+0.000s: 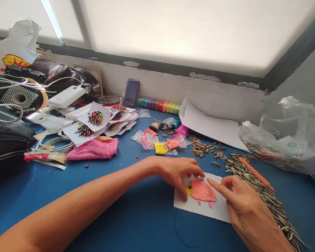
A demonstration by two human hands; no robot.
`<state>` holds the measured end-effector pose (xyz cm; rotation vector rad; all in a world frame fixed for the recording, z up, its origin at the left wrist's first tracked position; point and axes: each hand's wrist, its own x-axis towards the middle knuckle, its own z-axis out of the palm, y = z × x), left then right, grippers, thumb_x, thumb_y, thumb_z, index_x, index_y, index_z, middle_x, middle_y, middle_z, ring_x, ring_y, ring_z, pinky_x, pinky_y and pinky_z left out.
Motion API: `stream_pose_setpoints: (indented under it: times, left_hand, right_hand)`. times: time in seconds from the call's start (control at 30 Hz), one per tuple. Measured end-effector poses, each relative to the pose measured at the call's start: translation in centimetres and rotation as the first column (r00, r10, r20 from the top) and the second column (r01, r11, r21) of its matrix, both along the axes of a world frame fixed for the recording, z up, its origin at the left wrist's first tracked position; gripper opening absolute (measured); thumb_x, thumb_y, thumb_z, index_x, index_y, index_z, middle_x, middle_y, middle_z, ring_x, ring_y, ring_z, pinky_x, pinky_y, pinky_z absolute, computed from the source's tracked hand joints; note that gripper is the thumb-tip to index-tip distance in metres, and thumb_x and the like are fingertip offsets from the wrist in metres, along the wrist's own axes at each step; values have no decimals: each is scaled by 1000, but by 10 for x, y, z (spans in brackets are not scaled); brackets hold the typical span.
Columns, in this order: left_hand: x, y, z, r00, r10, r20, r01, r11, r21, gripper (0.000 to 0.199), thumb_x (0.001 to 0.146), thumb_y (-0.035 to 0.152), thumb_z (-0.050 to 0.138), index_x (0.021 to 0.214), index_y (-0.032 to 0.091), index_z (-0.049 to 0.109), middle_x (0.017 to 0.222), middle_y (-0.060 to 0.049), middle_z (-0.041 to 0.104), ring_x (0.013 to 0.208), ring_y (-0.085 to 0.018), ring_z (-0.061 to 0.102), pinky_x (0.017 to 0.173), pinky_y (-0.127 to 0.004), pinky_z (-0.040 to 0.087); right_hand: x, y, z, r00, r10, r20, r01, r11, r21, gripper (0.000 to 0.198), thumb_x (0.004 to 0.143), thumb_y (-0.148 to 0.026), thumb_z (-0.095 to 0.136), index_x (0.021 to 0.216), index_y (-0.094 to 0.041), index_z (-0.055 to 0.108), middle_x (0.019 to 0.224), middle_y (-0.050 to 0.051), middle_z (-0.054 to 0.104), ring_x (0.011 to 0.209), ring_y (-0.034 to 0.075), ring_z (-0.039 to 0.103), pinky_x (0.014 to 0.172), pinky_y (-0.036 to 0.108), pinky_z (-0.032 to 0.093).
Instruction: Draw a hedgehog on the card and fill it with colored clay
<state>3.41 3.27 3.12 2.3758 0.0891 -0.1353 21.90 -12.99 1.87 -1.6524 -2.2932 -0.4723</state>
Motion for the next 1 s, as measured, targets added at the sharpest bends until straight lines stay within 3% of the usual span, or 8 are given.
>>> stream_pose_setpoints:
  times: [0.2, 0.5, 0.67, 1.0]
  left_hand:
    - [0, 0, -1, 1000, -8, 23, 8, 1000, -5, 71, 69, 30, 79, 131, 14, 51, 118, -7, 45, 106, -19, 50, 91, -28, 43]
    - [-1, 0, -1, 1000, -2, 8, 2, 1000, -21, 72, 68, 31, 78, 132, 15, 48, 118, -7, 45, 108, -20, 50, 91, -29, 44]
    - [-1, -1, 1, 1000, 4, 11, -3, 999, -43, 77, 68, 30, 78, 135, 14, 45, 120, -7, 46, 109, -20, 50, 92, -28, 43]
    - [-2, -1, 3, 1000, -6, -11, 6, 1000, -7, 75, 69, 31, 78, 136, 16, 48, 122, -8, 45, 108, -22, 50, 91, -30, 44]
  right_hand:
    - [-3, -2, -8, 999, -9, 44, 10, 1000, -29, 43, 85, -7, 39, 109, -23, 71, 82, 6, 54, 65, 15, 53, 57, 27, 48]
    - [-8, -2, -3, 996, -22, -81, 20, 1000, -23, 43, 87, -6, 40, 117, -21, 67, 84, 5, 55, 72, 16, 54, 63, 28, 49]
    - [-11, -3, -4, 999, 35, 3, -34, 999, -30, 42, 86, -4, 39, 109, -21, 70, 86, 7, 54, 68, 15, 53, 59, 27, 46]
    - [1, -19, -12, 996, 9, 89, -13, 999, 45, 62, 79, 4, 39, 131, -25, 55, 91, 7, 51, 70, 16, 50, 60, 28, 44]
